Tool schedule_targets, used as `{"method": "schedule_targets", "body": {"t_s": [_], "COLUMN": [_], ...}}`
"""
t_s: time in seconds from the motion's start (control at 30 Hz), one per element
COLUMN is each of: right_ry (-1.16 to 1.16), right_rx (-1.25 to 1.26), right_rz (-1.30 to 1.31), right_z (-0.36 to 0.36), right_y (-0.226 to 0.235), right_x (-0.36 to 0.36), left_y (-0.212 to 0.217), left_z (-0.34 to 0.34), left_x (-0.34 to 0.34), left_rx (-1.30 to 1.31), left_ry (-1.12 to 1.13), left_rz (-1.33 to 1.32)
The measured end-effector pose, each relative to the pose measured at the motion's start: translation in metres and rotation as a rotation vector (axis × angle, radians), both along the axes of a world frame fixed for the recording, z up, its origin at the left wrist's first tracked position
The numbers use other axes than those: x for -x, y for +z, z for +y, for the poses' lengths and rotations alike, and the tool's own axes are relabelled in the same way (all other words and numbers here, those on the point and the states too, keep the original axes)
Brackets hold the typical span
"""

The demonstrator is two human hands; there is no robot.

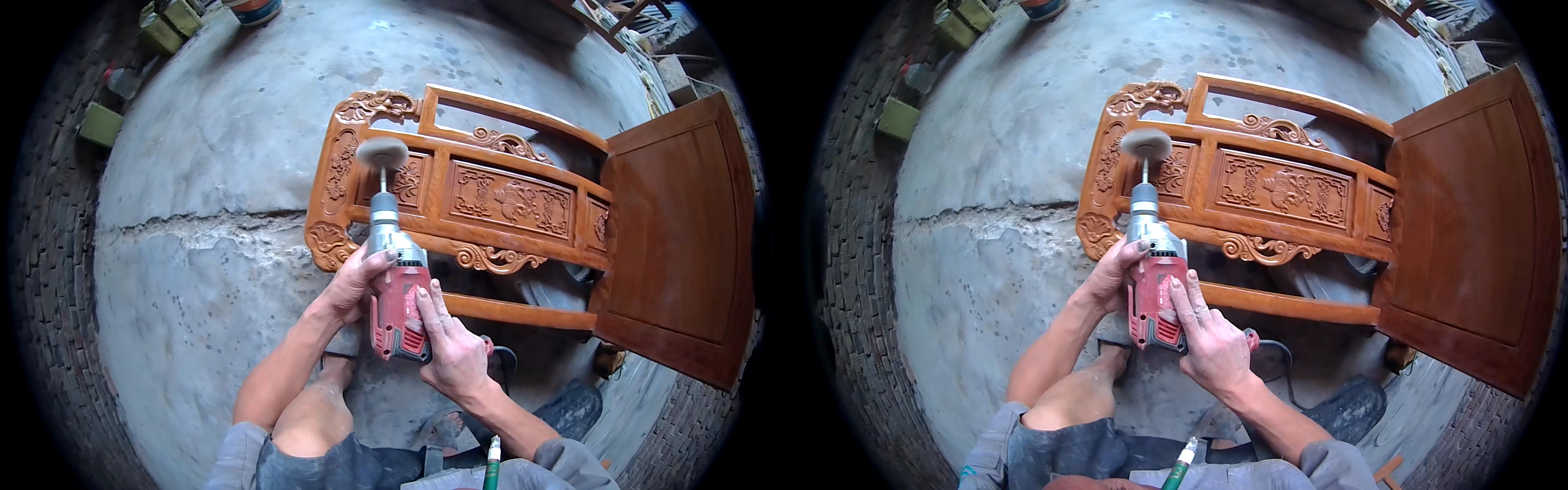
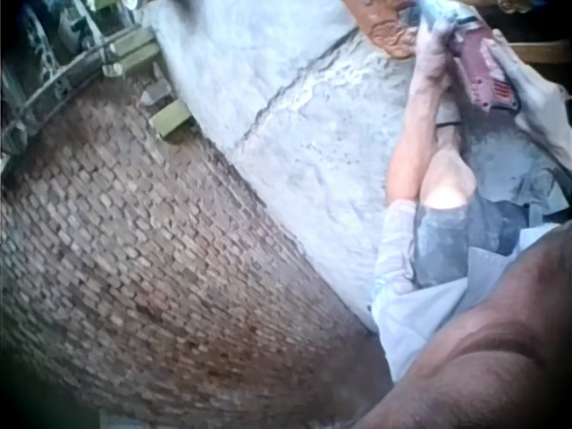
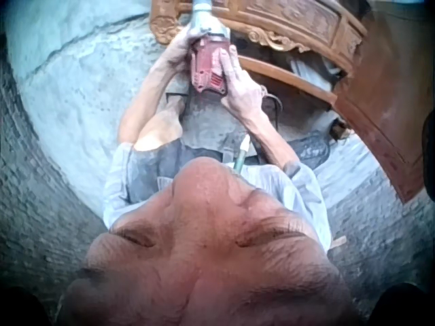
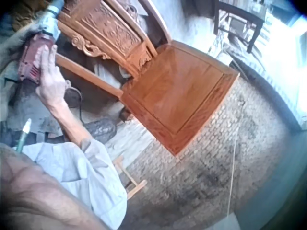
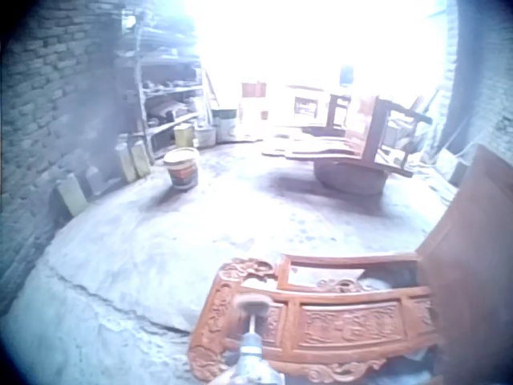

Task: The person uses a power drill with a polishing attachment to buff the surface of an ornate wooden chair. They systematically move the tool across the chair's legs, frame, and carved backrest to smooth and finish the wood.

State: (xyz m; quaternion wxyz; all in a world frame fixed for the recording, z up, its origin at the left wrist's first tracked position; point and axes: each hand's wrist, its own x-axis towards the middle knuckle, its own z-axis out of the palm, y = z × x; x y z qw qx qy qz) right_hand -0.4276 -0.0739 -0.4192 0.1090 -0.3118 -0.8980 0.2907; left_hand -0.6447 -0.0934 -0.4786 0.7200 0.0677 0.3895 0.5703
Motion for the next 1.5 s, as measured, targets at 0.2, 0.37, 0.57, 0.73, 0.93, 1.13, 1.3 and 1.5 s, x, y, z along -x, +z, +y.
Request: {"method": "schedule_targets", "body": {"t_s": [0.2, 0.37, 0.57, 0.73, 0.93, 1.13, 1.3, 1.5], "right_ry": [-0.153, -0.020, -0.085, -0.103, 0.013, -0.019, 0.058, 0.005], "right_rx": [-0.007, -0.027, -0.015, -0.015, 0.000, -0.035, -0.066, -0.171], "right_rz": [0.057, 0.051, 0.033, 0.053, -0.007, -0.008, -0.065, -0.110], "right_z": [-0.014, 0.012, 0.004, -0.003, 0.009, 0.001, 0.034, 0.041], "right_y": [-0.001, 0.000, -0.004, 0.005, 0.007, 0.005, 0.013, 0.011], "right_x": [-0.009, 0.001, -0.003, -0.007, 0.002, -0.015, -0.029, -0.074], "left_y": [0.006, 0.002, 0.004, -0.007, -0.001, -0.004, 0.011, 0.020], "left_z": [0.019, 0.016, 0.023, 0.014, 0.003, 0.005, 0.028, 0.053], "left_x": [-0.009, -0.001, -0.005, -0.007, 0.000, -0.007, -0.023, -0.055], "left_rx": [-0.030, -0.008, -0.008, 0.000, 0.015, 0.054, -0.014, -0.010], "left_ry": [-0.180, 0.035, -0.051, -0.103, 0.025, -0.116, -0.029, -0.219], "left_rz": [0.093, -0.019, 0.051, 0.064, -0.017, 0.060, -0.053, 0.006]}}
